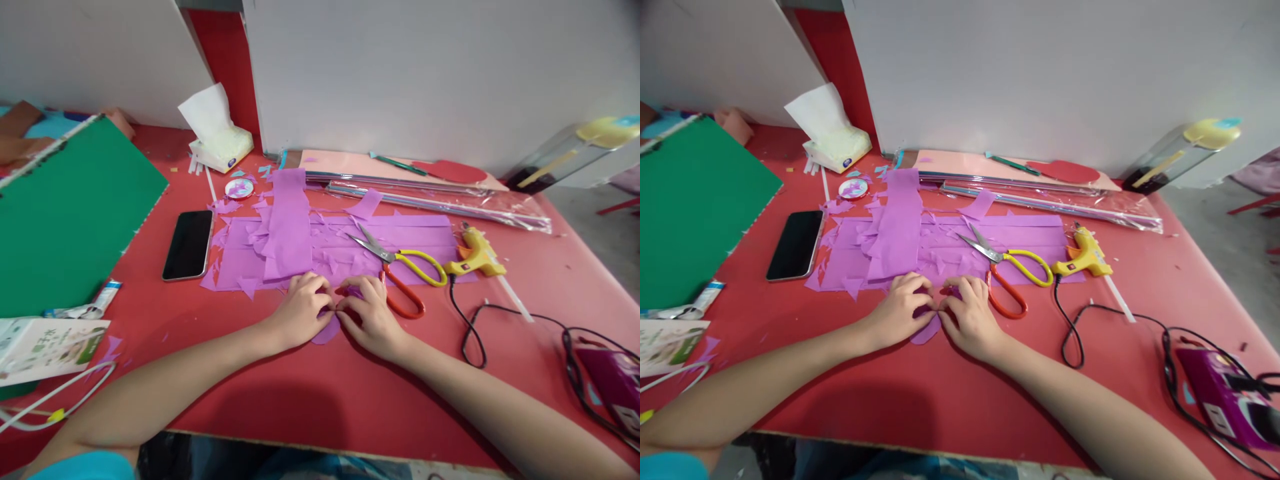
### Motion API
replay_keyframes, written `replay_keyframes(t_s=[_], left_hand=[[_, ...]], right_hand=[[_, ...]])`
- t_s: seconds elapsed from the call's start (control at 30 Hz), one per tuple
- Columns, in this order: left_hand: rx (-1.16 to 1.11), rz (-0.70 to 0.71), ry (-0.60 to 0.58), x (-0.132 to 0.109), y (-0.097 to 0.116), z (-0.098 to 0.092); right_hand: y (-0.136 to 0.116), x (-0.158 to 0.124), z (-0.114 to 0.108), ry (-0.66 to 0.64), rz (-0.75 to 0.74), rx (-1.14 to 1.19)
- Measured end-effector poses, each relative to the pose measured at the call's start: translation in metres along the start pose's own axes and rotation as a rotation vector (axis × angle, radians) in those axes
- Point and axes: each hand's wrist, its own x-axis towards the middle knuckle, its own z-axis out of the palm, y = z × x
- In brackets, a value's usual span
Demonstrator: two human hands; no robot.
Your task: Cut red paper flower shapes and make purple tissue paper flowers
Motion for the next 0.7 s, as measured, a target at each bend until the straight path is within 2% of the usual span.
replay_keyframes(t_s=[0.5,0.7], left_hand=[[-0.036,-0.009,0.022,-0.0005,-0.0036,0.0031],[-0.046,-0.011,-0.022,0.0009,-0.0065,-0.0005]], right_hand=[[-0.0011,-0.0025,0.0008,0.022,-0.068,-0.055],[-0.0013,-0.0022,0.0008,0.013,-0.06,-0.063]])
